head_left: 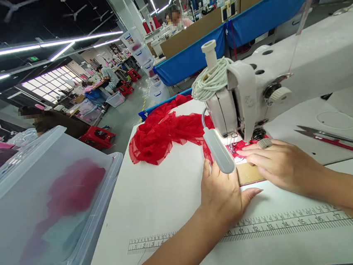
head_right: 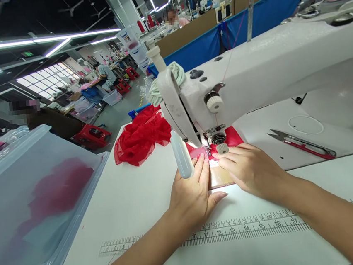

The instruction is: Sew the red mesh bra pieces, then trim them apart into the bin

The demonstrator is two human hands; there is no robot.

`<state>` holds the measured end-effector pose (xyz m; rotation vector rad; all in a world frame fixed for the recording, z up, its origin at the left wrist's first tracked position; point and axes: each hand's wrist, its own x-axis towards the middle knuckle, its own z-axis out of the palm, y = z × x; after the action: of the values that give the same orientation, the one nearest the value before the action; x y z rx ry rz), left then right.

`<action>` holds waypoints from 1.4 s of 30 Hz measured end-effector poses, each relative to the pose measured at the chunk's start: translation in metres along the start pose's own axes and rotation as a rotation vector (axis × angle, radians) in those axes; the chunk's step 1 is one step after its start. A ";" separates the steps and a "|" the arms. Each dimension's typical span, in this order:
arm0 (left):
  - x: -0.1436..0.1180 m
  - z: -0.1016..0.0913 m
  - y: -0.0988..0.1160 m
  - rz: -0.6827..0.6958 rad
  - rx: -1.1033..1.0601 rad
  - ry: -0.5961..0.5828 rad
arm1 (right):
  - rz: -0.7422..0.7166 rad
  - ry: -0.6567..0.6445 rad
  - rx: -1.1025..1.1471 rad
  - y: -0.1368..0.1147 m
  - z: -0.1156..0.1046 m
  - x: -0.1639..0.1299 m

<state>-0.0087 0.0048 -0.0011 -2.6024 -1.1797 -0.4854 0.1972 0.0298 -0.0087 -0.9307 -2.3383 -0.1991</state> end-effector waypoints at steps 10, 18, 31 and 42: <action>0.002 -0.008 0.002 0.000 0.054 0.015 | -0.029 0.027 -0.004 0.001 -0.003 0.004; -0.002 -0.006 0.006 -0.001 0.071 0.003 | -0.018 0.022 0.009 0.001 -0.002 0.004; 0.000 -0.004 0.003 -0.037 0.053 -0.021 | 0.085 -0.020 0.055 0.003 0.006 0.001; 0.001 -0.004 0.002 -0.019 0.065 -0.030 | 0.058 -0.035 -0.020 0.003 0.001 0.007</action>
<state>-0.0073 0.0027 0.0023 -2.5550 -1.2096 -0.4057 0.1948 0.0359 -0.0059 -1.0184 -2.3421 -0.1847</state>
